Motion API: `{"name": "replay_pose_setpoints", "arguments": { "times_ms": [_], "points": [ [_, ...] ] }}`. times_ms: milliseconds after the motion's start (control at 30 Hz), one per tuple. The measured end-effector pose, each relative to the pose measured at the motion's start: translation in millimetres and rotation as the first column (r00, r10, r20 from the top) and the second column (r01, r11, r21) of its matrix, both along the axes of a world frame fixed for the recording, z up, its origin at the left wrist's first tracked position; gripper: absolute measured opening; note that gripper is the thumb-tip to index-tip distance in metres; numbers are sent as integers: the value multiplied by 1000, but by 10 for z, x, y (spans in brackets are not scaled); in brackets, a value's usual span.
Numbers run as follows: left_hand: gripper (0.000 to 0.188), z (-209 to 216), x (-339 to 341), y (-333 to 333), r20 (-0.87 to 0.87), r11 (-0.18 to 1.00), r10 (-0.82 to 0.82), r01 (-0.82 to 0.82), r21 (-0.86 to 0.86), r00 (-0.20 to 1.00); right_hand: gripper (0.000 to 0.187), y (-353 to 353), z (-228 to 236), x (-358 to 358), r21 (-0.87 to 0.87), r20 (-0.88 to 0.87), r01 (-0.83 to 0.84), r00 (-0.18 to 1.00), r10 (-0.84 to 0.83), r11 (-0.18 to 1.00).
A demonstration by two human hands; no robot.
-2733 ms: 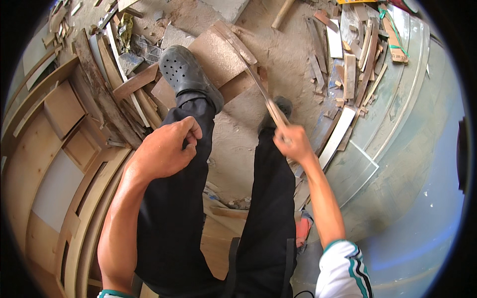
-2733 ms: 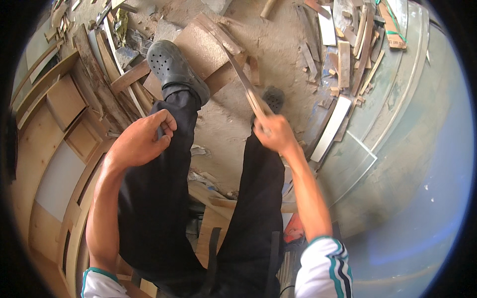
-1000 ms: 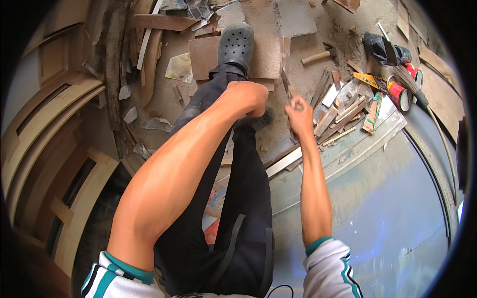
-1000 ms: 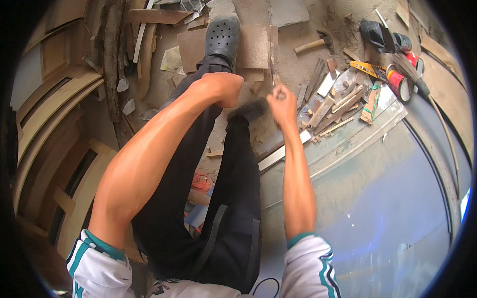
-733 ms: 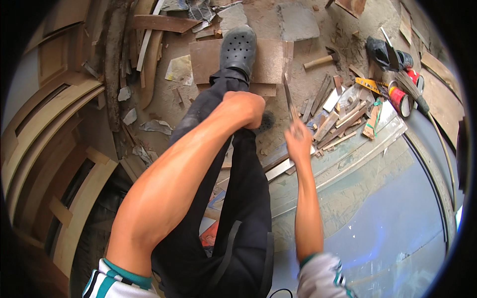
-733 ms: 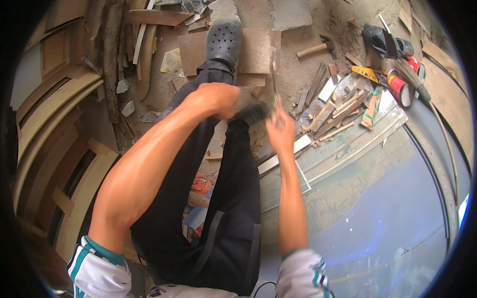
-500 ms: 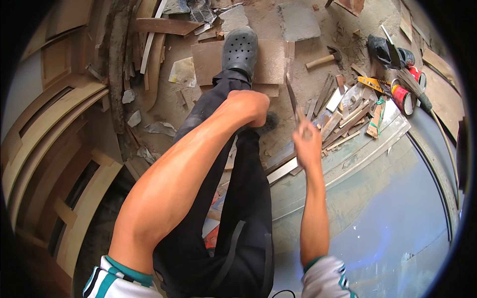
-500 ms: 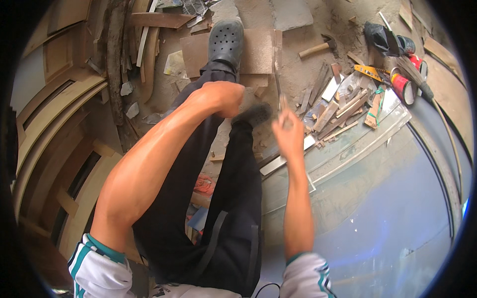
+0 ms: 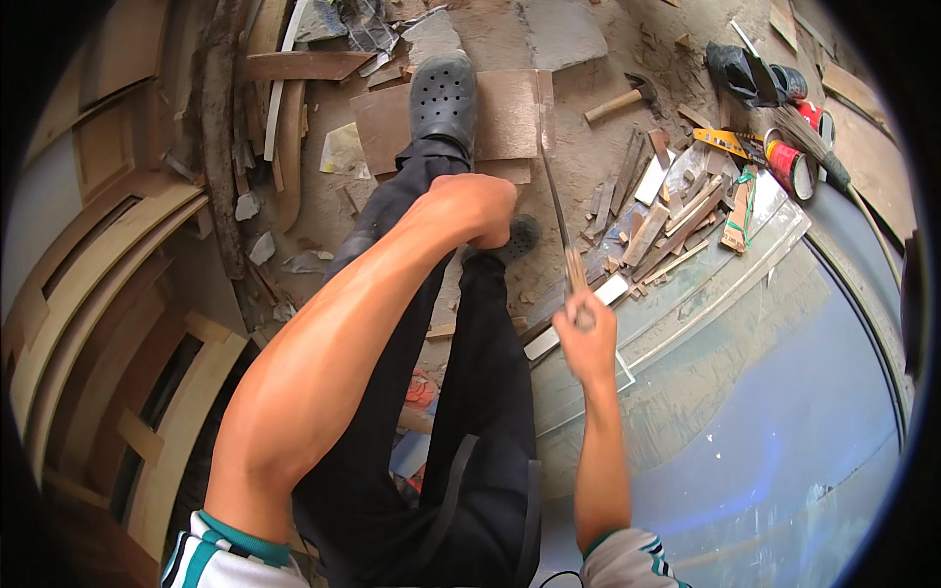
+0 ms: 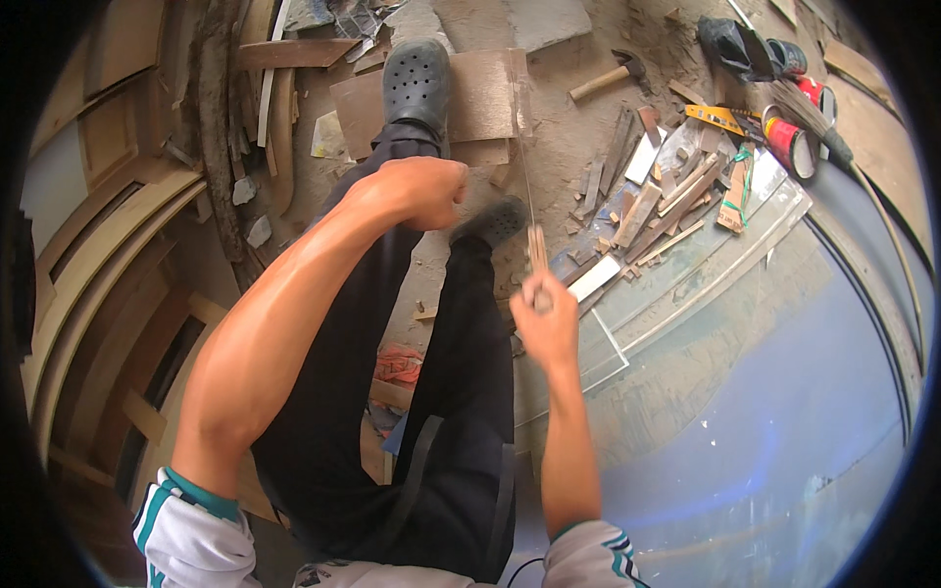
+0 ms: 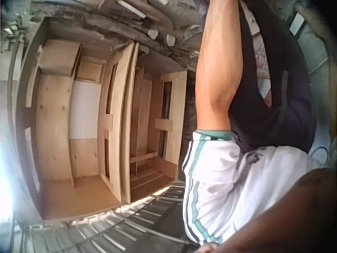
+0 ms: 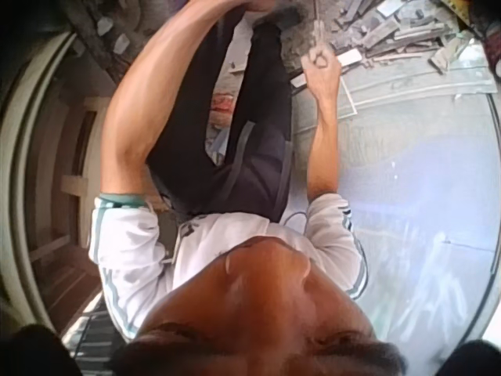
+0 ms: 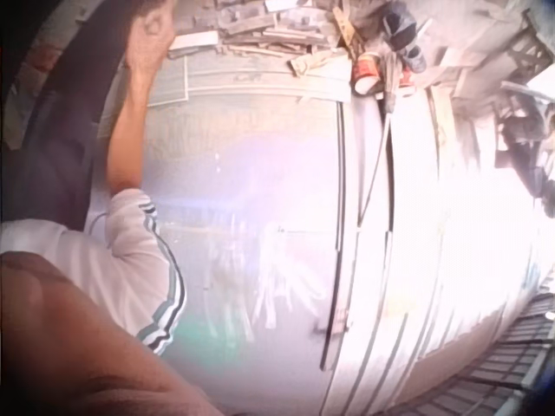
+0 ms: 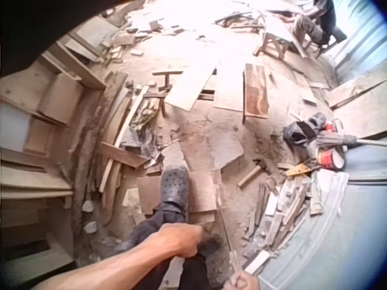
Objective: The person uses a hand saw to cut a rectangular piece of wood while sitting on the floor. They hold the wood steady with their left hand and saw with their right hand, eventually separating the piece into two parts.
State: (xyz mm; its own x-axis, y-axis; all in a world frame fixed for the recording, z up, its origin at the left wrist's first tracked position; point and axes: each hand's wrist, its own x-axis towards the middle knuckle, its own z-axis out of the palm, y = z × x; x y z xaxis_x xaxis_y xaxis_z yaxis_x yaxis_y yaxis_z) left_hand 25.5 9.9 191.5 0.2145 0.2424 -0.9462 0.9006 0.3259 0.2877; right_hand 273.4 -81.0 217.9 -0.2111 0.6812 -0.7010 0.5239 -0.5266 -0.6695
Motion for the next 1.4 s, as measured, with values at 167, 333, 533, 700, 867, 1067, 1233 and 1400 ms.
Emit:
{"name": "replay_pose_setpoints", "arguments": {
  "times_ms": [167,333,533,700,867,1067,1233,1400],
  "points": [
    [42,67,4,144,-8,995,-66,65,-82,998,15,72,-920,-58,254,28,-18,1000,11,967],
    [42,114,94,223,-5,997,-41,41,-65,999,16,457,-952,-118,-11,11,19,1000,-19,1000],
    [43,128,-145,40,-35,996,-30,27,-90,999,17,-139,-62,-84,62,5,25,1000,-26,998],
    [42,119,31,224,21,997,-67,68,-22,998,15,449,-1116,-125,104,-11,45,999,-44,994],
    [38,238,-246,47,-13,999,-18,17,-39,1000,16,-251,-53,-39,48,-5,43,999,-43,998],
    [37,244,-47,161,13,996,-68,68,-55,998,16,180,-1197,-135,145,24,-9,1000,6,989],
    [35,143,-137,78,-24,997,-48,46,-65,999,15,291,-782,-148,1,-5,8,1000,-8,1000],
    [37,87,-135,-69,-32,998,-64,63,-25,997,14,-316,-190,94,-24,-28,-4,1000,3,1000]
  ]
}}
